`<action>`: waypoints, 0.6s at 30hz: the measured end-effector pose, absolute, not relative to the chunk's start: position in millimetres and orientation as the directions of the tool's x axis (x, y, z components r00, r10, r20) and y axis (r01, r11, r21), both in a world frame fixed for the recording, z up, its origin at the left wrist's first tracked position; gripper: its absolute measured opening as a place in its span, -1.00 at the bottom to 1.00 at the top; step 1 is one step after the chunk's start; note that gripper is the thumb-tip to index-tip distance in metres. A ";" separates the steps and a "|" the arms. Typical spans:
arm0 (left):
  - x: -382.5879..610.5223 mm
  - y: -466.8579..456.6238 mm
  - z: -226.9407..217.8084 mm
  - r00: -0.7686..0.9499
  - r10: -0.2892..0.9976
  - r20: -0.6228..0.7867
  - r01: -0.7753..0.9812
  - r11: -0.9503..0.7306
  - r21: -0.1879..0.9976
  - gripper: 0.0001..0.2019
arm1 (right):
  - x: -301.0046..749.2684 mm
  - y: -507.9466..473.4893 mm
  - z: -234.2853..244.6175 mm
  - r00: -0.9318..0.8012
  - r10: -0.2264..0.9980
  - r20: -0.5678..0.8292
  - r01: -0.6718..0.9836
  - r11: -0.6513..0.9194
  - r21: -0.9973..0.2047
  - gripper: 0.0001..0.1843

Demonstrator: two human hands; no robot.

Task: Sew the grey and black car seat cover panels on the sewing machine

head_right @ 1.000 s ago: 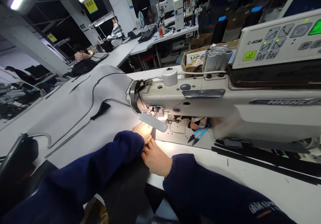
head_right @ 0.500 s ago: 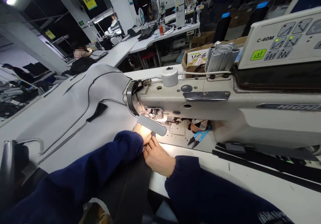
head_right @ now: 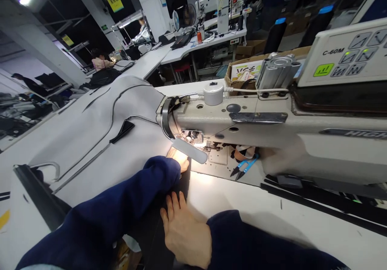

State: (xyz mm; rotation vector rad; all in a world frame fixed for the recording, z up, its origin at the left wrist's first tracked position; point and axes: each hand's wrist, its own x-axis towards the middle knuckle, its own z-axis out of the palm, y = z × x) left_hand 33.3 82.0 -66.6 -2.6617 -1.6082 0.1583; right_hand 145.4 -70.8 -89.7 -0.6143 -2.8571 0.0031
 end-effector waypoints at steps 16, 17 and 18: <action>19.1 24.6 -49.8 0.510 0.835 -0.208 0.810 -0.547 -0.212 -0.60 | 141.7 -65.8 -80.7 -0.888 0.416 0.197 0.421 0.907 -0.017 -0.59; 14.5 17.1 -48.7 0.482 0.852 -0.204 0.821 -0.520 -0.236 -0.58 | 140.8 -66.1 -81.6 -0.886 0.420 0.198 0.425 0.905 -0.017 -0.60; 10.4 10.1 -46.9 0.440 0.876 -0.199 0.837 -0.480 -0.261 -0.57 | 140.1 -66.6 -82.9 -0.883 0.424 0.202 0.431 0.902 -0.012 -0.59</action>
